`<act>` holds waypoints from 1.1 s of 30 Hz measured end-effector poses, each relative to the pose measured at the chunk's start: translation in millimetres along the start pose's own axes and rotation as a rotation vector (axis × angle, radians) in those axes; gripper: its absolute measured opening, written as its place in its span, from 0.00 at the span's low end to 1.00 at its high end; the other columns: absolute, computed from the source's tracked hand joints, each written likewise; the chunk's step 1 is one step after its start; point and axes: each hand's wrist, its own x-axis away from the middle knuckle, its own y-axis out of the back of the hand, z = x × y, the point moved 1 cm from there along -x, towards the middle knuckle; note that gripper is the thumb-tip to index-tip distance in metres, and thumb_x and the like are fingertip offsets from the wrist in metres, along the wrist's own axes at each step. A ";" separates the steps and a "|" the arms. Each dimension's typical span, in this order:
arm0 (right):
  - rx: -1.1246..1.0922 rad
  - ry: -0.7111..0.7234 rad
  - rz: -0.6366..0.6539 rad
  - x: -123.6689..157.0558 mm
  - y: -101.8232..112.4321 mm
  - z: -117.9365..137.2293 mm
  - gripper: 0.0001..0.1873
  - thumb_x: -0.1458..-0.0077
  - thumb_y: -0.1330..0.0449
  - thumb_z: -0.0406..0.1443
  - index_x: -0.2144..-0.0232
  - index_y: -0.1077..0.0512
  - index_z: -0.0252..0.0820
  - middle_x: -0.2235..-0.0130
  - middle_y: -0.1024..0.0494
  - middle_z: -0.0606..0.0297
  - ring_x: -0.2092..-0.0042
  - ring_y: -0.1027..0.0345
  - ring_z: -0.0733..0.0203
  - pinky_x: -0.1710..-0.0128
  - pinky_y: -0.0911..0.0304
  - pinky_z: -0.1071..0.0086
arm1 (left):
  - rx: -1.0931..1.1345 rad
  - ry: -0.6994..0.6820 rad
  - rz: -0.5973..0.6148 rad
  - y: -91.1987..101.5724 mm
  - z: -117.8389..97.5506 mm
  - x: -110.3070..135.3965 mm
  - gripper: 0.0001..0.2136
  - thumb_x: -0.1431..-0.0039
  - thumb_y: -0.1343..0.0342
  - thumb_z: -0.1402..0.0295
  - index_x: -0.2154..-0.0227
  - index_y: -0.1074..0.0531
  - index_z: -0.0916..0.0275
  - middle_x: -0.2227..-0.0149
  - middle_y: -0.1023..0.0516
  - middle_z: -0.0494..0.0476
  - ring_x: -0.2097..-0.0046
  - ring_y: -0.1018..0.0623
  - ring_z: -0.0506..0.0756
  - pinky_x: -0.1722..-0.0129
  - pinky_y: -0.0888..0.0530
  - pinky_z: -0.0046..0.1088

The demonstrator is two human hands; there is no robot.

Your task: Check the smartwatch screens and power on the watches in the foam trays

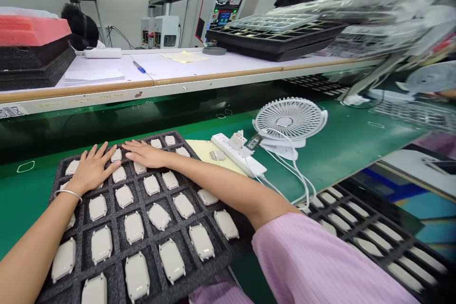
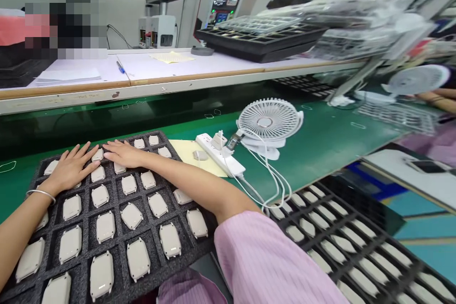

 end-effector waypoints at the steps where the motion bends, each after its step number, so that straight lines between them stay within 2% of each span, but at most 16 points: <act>1: -0.022 0.025 -0.024 11.5 11.9 -3.2 0.26 0.27 0.54 0.40 0.31 0.41 0.39 0.30 0.44 0.56 0.28 0.54 0.54 0.29 0.55 0.56 | -0.005 -0.001 0.006 0.5 -0.2 -0.5 0.32 0.31 0.62 0.46 0.29 0.50 0.53 0.27 0.52 0.61 0.28 0.48 0.73 0.34 0.45 0.60; 3: 0.006 0.050 -0.178 43.7 40.4 -12.0 0.25 0.29 0.51 0.37 0.34 0.36 0.36 0.31 0.40 0.55 0.29 0.50 0.55 0.30 0.52 0.61 | -0.013 -0.005 0.007 0.7 -0.3 -1.5 0.32 0.32 0.62 0.45 0.29 0.49 0.52 0.27 0.52 0.61 0.28 0.48 0.74 0.35 0.45 0.60; 4: 0.050 0.007 -0.289 63.0 55.5 -17.8 0.24 0.30 0.50 0.36 0.36 0.34 0.35 0.33 0.37 0.53 0.30 0.47 0.54 0.31 0.51 0.61 | -0.016 -0.007 0.003 0.4 -0.2 -2.1 0.33 0.32 0.62 0.45 0.29 0.48 0.52 0.27 0.51 0.61 0.28 0.48 0.74 0.35 0.45 0.59; 6: 0.118 -0.162 -0.438 102.7 81.3 -31.4 0.22 0.31 0.49 0.36 0.40 0.30 0.34 0.39 0.27 0.52 0.37 0.35 0.51 0.37 0.41 0.60 | -0.021 -0.008 -0.004 -1.1 0.5 -3.4 0.33 0.33 0.63 0.44 0.29 0.48 0.53 0.27 0.51 0.62 0.29 0.47 0.75 0.35 0.45 0.59; 8: 0.144 -0.419 -0.460 136.5 95.7 -45.9 0.21 0.31 0.49 0.37 0.42 0.28 0.34 0.46 0.22 0.52 0.47 0.26 0.51 0.47 0.32 0.62 | -0.020 -0.008 -0.008 -2.8 1.3 -4.6 0.35 0.33 0.65 0.43 0.29 0.48 0.54 0.27 0.49 0.63 0.29 0.46 0.76 0.35 0.45 0.59; 10: 0.266 -0.668 -0.348 158.8 95.4 -59.2 0.20 0.30 0.49 0.37 0.43 0.29 0.35 0.48 0.21 0.53 0.52 0.25 0.53 0.52 0.32 0.65 | -0.014 -0.011 -0.014 -3.5 1.9 -5.5 0.36 0.34 0.66 0.42 0.29 0.47 0.56 0.28 0.47 0.65 0.30 0.45 0.77 0.36 0.45 0.59; 12: 0.375 -0.840 -0.223 169.1 83.5 -70.0 0.18 0.32 0.47 0.36 0.47 0.25 0.32 0.50 0.20 0.49 0.51 0.25 0.50 0.52 0.33 0.66 | -0.003 -0.024 -0.030 -2.8 2.5 -5.9 0.38 0.35 0.67 0.42 0.29 0.48 0.60 0.29 0.43 0.67 0.32 0.41 0.77 0.37 0.44 0.60; 15: 0.434 -0.956 -0.153 171.0 57.8 -79.6 0.14 0.35 0.43 0.33 0.55 0.22 0.26 0.53 0.21 0.40 0.50 0.26 0.43 0.52 0.34 0.63 | 0.031 -0.039 -0.052 0.2 3.6 -5.7 0.40 0.35 0.70 0.44 0.29 0.48 0.66 0.32 0.38 0.70 0.35 0.37 0.76 0.38 0.41 0.59; 17: 0.455 -0.990 -0.154 170.3 43.5 -81.1 0.16 0.35 0.44 0.33 0.54 0.22 0.25 0.51 0.23 0.38 0.50 0.26 0.41 0.52 0.33 0.61 | 0.051 -0.042 -0.058 2.5 4.2 -5.4 0.40 0.35 0.71 0.46 0.30 0.46 0.69 0.34 0.36 0.71 0.36 0.35 0.76 0.39 0.40 0.58; 21: 0.465 -1.002 -0.185 170.2 29.4 -79.1 0.17 0.33 0.48 0.32 0.49 0.25 0.27 0.47 0.25 0.39 0.49 0.25 0.42 0.55 0.32 0.62 | 0.068 -0.052 -0.093 4.8 4.1 -5.4 0.39 0.36 0.69 0.46 0.32 0.41 0.68 0.36 0.32 0.72 0.37 0.33 0.76 0.39 0.38 0.58; 25: 0.451 -1.014 -0.216 169.3 32.7 -76.5 0.17 0.33 0.50 0.29 0.50 0.27 0.24 0.50 0.23 0.36 0.51 0.25 0.41 0.56 0.32 0.61 | 0.056 -0.068 -0.134 1.1 5.6 -5.8 0.39 0.36 0.65 0.44 0.33 0.39 0.67 0.37 0.32 0.73 0.38 0.32 0.77 0.41 0.37 0.60; 27: 0.440 -1.029 -0.244 170.3 38.2 -67.9 0.17 0.33 0.50 0.29 0.49 0.28 0.22 0.55 0.21 0.36 0.54 0.24 0.39 0.58 0.32 0.59 | 0.051 -0.085 -0.136 -0.9 6.2 -5.4 0.39 0.36 0.63 0.43 0.33 0.39 0.69 0.36 0.32 0.74 0.38 0.33 0.78 0.41 0.37 0.61; 29: 0.430 -1.011 -0.297 173.5 42.4 -48.3 0.17 0.31 0.51 0.31 0.47 0.29 0.27 0.57 0.20 0.41 0.55 0.23 0.42 0.58 0.32 0.60 | 0.040 -0.111 -0.190 1.6 2.9 -3.8 0.37 0.35 0.63 0.45 0.34 0.39 0.67 0.35 0.34 0.74 0.36 0.36 0.80 0.39 0.41 0.66; 31: 0.414 -0.872 -0.387 177.3 42.0 -16.0 0.16 0.28 0.53 0.34 0.47 0.29 0.38 0.54 0.20 0.52 0.53 0.25 0.51 0.55 0.33 0.64 | 0.032 -0.172 -0.315 11.1 -8.3 0.2 0.32 0.33 0.61 0.48 0.35 0.36 0.62 0.34 0.36 0.72 0.34 0.39 0.79 0.38 0.46 0.69; 32: 0.371 -0.632 -0.499 178.1 40.0 4.6 0.14 0.29 0.51 0.33 0.51 0.27 0.39 0.54 0.20 0.54 0.53 0.25 0.54 0.55 0.34 0.67 | 0.049 -0.223 -0.384 18.2 -17.3 3.6 0.29 0.33 0.60 0.50 0.36 0.35 0.59 0.35 0.34 0.70 0.34 0.38 0.78 0.37 0.45 0.68; 33: 0.337 -0.385 -0.546 178.3 36.6 26.1 0.11 0.30 0.48 0.34 0.53 0.26 0.41 0.56 0.20 0.57 0.56 0.26 0.56 0.57 0.34 0.68 | 0.089 -0.291 -0.432 26.1 -28.2 7.9 0.27 0.32 0.58 0.51 0.37 0.34 0.57 0.37 0.30 0.69 0.36 0.34 0.75 0.37 0.41 0.65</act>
